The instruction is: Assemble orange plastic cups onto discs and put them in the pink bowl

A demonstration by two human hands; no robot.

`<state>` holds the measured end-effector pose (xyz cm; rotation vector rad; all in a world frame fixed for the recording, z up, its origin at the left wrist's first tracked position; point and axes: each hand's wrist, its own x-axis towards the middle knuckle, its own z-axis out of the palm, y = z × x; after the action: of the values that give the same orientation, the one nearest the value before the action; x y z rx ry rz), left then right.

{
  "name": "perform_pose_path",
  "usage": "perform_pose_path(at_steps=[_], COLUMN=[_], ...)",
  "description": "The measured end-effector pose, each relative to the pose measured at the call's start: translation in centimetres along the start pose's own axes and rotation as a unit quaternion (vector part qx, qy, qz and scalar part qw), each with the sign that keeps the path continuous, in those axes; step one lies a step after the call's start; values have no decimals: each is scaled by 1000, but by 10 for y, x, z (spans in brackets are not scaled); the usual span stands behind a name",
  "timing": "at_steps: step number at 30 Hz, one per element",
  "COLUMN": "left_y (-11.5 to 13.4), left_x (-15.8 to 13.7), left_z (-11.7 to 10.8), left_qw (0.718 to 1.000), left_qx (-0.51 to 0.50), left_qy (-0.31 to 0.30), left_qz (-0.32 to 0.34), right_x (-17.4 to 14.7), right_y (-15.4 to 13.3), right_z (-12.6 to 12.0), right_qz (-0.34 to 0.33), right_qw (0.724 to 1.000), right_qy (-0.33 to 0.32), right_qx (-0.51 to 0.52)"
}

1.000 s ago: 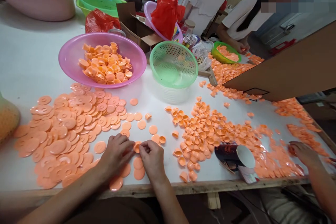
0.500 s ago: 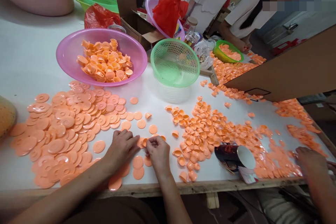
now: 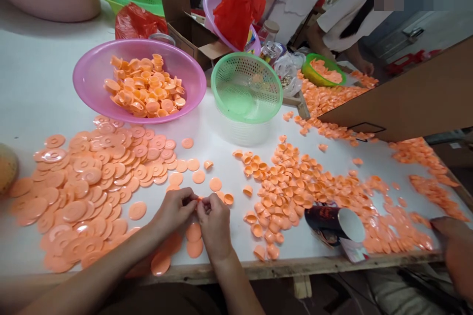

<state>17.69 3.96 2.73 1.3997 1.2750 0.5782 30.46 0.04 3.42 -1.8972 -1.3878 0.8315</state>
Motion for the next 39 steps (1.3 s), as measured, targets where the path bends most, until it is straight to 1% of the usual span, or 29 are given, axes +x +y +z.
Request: perform_pose_path(at_steps=[3,6,8,11,12,13,14,15,17,19,20,21,22,23,24,25,26,28,29,30,32,34,36,37,39], left_y=[-4,-5,-6,-4,-2,2,9,18,46,79,94,105,111,113,109,100,87,52,35,18,-6,-16,-18,-17,-16], left_x=[4,5,4,-1,-2,-1,2,6,21,41,51,60,66,68,66,60,50,26,14,4,-11,-18,-20,-20,-20], left_z=[3,4,5,5,2,-3,-13,-27,-65,-111,-132,-150,-163,-170,-171,-167,-158,-131,-116,-102,-77,-62,-54,-52,-49], left_qw=[1000,1000,999,1000,1000,999,998,997,988,966,956,949,947,948,955,965,976,988,984,977,963,958,960,962,965], left_qx=[-15,14,29,12,-5,-25,-46,-66,-85,-75,-75,-75,-78,-73,-58,-33,4,97,145,189,254,276,269,263,252], left_qy=[7,8,7,0,-2,1,14,39,128,234,268,290,296,293,277,245,200,86,43,19,9,13,4,-2,-5], left_qz=[-2,9,15,1,-13,-28,-36,-33,11,77,95,98,99,97,92,89,88,89,93,94,89,79,76,76,76], right_x=[-2,-4,-4,-4,-4,-3,-1,1,7,13,16,18,20,21,22,22,21,21,20,20,21,21,20,19,17], right_y=[3,6,6,4,5,6,9,13,21,28,31,34,36,37,38,38,37,30,23,16,-1,-15,-24,-25,-24], right_z=[4,10,9,-4,-12,-20,-28,-36,-46,-50,-50,-49,-49,-49,-50,-52,-55,-61,-62,-62,-54,-35,-10,2,20], right_qz=[2,23,35,25,13,-5,-23,-36,-54,-58,-55,-47,-32,-10,20,56,92,145,158,163,158,151,146,141,124], right_qw=[1000,998,996,995,996,998,998,996,988,985,985,985,986,988,990,990,988,979,975,971,967,962,958,958,966], right_qy=[4,20,18,-25,-23,-6,40,85,128,135,137,141,145,145,139,128,118,102,96,87,47,-14,-61,-71,-72], right_qx=[24,57,84,98,87,64,36,0,-61,-93,-94,-87,-74,-52,-24,8,40,100,126,151,195,225,240,238,213])
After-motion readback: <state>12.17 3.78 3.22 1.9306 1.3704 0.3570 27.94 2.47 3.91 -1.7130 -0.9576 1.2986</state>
